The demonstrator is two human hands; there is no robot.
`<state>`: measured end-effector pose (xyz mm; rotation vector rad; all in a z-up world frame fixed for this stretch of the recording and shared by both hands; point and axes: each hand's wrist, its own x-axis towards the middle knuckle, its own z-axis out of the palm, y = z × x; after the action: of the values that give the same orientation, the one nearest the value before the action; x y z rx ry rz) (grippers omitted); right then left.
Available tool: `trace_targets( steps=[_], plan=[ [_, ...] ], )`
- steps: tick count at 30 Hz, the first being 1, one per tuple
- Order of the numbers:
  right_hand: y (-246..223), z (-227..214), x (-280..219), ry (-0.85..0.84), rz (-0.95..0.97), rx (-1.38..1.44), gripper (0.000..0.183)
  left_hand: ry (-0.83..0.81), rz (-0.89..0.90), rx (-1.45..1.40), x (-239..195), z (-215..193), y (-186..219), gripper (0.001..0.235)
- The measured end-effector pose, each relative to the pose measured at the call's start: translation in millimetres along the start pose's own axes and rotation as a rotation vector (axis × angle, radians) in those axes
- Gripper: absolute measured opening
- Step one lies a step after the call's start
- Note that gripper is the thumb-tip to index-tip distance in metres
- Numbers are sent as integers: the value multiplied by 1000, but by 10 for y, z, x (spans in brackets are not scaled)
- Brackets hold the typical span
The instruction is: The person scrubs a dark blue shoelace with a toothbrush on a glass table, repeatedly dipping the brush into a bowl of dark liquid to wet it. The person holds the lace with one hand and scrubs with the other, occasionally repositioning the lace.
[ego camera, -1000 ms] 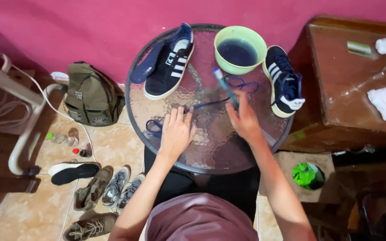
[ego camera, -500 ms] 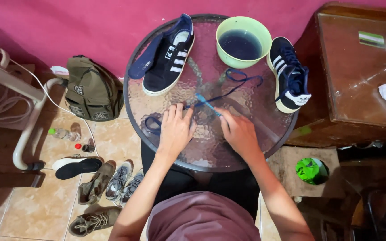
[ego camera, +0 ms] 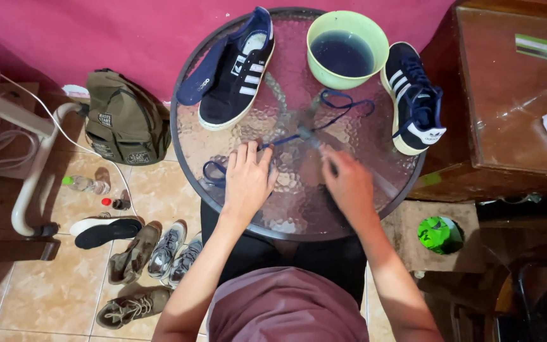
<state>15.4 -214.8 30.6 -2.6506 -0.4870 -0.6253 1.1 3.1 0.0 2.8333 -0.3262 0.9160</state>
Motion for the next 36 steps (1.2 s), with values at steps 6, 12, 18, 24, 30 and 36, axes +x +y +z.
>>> trace_targets(
  steps=[6,12,18,24,30,36],
  plan=[
    [100,283,-150,17,-80,13,18,-13,-51,-1,33,-68,12,30],
    [234,192,-55,66,-27,-124,12,-2,-99,1,17,-75,21,30],
    [427,94,43,110,46,-167,16,17,-105,3,25,-95,16,28],
    [133,355,-96,22,-87,48,16,-14,113,-58,110,-100,59,43],
    [208,284,-52,39,-76,-69,17,-47,179,-127,62,60,25,56],
    [360,106,55,57,-57,-208,13,-88,140,-72,35,43,34,60]
  ],
)
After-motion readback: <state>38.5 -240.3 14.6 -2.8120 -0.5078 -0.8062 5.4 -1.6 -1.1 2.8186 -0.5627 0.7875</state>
